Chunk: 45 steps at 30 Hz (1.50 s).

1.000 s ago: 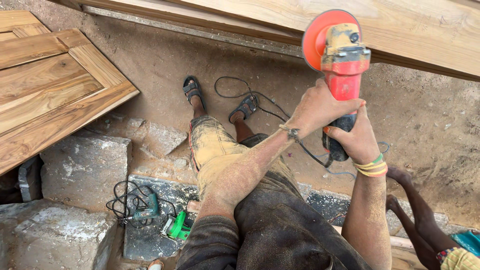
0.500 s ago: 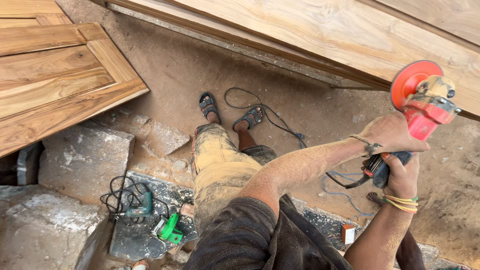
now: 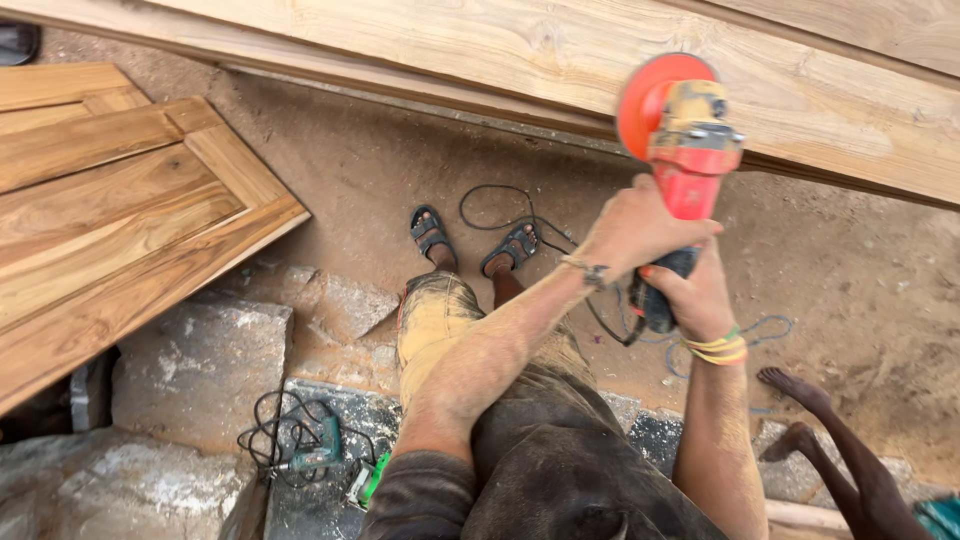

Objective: The person uses a red angle grinder with a sanding disc to smooth the surface of a large wooden door panel. The person moves the tool across the flat surfaces and edges of the door, generating sawdust. Another person is visible nearby but does not assist with the sanding.

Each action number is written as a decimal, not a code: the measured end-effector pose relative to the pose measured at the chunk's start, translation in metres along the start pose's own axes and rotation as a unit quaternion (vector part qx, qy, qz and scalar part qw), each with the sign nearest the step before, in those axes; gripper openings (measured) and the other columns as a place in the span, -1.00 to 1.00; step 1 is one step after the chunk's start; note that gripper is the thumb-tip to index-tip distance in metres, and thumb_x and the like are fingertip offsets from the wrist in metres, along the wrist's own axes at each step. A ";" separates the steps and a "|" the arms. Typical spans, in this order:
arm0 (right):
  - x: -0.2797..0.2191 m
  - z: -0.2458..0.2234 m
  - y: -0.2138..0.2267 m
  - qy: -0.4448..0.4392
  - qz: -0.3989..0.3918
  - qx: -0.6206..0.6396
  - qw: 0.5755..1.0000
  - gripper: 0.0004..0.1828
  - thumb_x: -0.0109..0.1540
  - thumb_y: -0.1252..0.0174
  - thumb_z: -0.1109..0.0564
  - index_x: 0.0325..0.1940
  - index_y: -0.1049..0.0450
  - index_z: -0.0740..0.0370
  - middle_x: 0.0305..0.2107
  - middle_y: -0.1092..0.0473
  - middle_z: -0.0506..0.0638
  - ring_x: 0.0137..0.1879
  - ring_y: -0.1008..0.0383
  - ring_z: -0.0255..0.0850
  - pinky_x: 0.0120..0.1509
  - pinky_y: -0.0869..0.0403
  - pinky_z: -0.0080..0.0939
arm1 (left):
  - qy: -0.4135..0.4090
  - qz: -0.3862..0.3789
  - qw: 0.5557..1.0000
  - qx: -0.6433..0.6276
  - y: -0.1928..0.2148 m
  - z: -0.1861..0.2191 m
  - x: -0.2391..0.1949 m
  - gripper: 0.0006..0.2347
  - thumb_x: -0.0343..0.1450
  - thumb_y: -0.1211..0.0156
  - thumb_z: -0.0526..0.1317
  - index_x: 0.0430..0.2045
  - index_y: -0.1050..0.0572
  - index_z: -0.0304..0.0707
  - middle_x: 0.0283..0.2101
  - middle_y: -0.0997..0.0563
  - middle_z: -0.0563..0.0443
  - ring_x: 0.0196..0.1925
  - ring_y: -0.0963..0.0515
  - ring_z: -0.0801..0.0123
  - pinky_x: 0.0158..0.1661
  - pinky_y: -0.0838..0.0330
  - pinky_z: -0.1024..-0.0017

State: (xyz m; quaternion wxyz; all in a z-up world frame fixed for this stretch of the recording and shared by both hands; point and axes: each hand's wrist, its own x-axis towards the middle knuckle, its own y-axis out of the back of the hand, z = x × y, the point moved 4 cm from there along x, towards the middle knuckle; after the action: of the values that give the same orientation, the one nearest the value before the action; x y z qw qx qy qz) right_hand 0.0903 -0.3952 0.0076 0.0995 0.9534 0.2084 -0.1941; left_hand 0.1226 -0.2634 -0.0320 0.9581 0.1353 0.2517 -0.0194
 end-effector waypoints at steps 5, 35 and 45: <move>0.015 -0.007 -0.080 -0.048 -0.018 -0.022 0.998 -0.23 0.03 -0.29 0.21 0.27 -0.15 0.28 -0.20 -0.41 -0.01 -0.26 -0.51 -0.31 -0.25 -0.57 -0.25 | 0.013 0.057 0.998 -0.002 0.089 -0.031 -0.031 -0.21 0.06 -0.42 0.26 -0.14 -0.43 -0.60 -0.18 -0.63 -0.41 -0.12 -0.70 -0.17 -0.12 -0.59 0.16; 0.018 -0.016 0.047 -0.067 -0.083 -0.332 0.937 -0.03 -0.09 -0.43 -0.16 0.26 -0.18 0.25 -0.25 -0.53 0.34 -0.08 -0.60 0.25 0.00 -0.53 0.10 | 0.067 0.136 0.986 -0.075 -0.013 0.008 -0.029 -0.40 0.19 -0.44 0.09 -0.04 -0.46 -0.39 -0.13 -0.69 -0.31 -0.02 -0.70 -0.02 -0.05 -0.56 0.21; -0.046 0.032 0.249 -0.114 0.031 -0.312 0.943 -0.12 -0.06 -0.44 -0.08 0.18 -0.19 0.33 -0.27 -0.51 0.25 -0.12 -0.61 0.08 -0.03 -0.52 0.03 | 0.029 0.013 0.999 -0.031 -0.213 0.094 0.016 -0.30 0.12 -0.39 0.21 -0.10 -0.48 -0.50 -0.12 -0.67 -0.36 -0.06 -0.72 -0.08 -0.09 -0.61 0.19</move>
State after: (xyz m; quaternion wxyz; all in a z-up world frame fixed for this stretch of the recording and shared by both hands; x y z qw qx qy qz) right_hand 0.1497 -0.6432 0.0246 0.4214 0.8518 0.2164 -0.2237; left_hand 0.1589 -0.4934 -0.0148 0.9544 0.1089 0.2781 0.0045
